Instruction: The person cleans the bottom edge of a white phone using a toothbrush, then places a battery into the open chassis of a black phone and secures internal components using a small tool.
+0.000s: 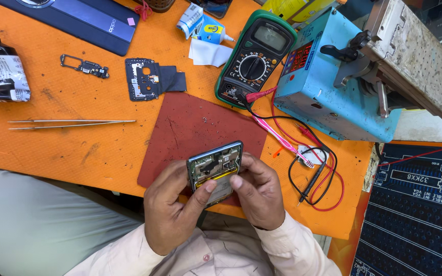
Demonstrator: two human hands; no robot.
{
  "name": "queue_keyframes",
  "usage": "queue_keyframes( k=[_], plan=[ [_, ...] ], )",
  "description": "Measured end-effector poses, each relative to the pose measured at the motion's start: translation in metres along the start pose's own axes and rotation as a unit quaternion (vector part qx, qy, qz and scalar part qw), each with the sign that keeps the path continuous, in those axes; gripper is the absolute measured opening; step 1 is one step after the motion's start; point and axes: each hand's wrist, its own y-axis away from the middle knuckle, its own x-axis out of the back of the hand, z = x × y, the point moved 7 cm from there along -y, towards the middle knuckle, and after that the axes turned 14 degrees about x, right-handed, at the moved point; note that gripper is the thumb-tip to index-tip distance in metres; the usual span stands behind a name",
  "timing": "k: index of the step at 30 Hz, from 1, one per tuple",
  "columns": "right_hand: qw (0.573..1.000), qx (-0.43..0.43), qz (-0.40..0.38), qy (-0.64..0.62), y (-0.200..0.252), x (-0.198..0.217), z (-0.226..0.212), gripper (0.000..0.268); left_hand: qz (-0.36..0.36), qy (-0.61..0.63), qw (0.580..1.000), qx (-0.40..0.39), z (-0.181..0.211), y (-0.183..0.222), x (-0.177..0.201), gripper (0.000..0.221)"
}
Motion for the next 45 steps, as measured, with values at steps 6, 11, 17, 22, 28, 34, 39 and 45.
queue_keyframes(
  k=[6,11,17,22,28,34,39,45],
  plan=[
    [0.999,0.046,-0.001,-0.015,-0.002,-0.001,-0.005,0.019,0.006,-0.002,1.0,-0.015,0.002,0.005,-0.001,0.023],
    [0.998,0.055,0.002,0.028,0.003,0.003,-0.006,0.016,0.016,-0.008,0.999,-0.032,0.003,0.008,-0.002,0.025],
    [0.998,0.066,0.024,0.004,0.006,0.0,-0.005,0.014,0.016,-0.017,0.999,-0.038,0.003,0.009,-0.003,0.026],
    [0.995,0.084,0.045,0.007,0.009,0.001,-0.004,0.013,0.012,-0.015,0.999,-0.037,0.002,0.009,-0.003,0.026],
    [0.996,0.079,0.035,0.012,0.006,-0.001,-0.008,0.008,0.005,-0.024,0.999,-0.034,0.0,0.009,-0.003,0.025],
    [0.998,0.059,0.014,-0.012,0.001,-0.006,-0.013,0.008,-0.006,-0.025,0.999,-0.041,0.005,0.008,-0.002,0.024],
    [0.997,0.067,0.039,-0.022,0.001,-0.004,-0.007,0.013,-0.004,-0.024,0.998,-0.063,0.01,0.008,-0.003,0.023],
    [0.999,0.012,-0.026,0.023,-0.006,-0.007,-0.003,0.044,0.018,-0.012,1.0,-0.005,-0.003,0.005,0.005,0.023]
  ],
)
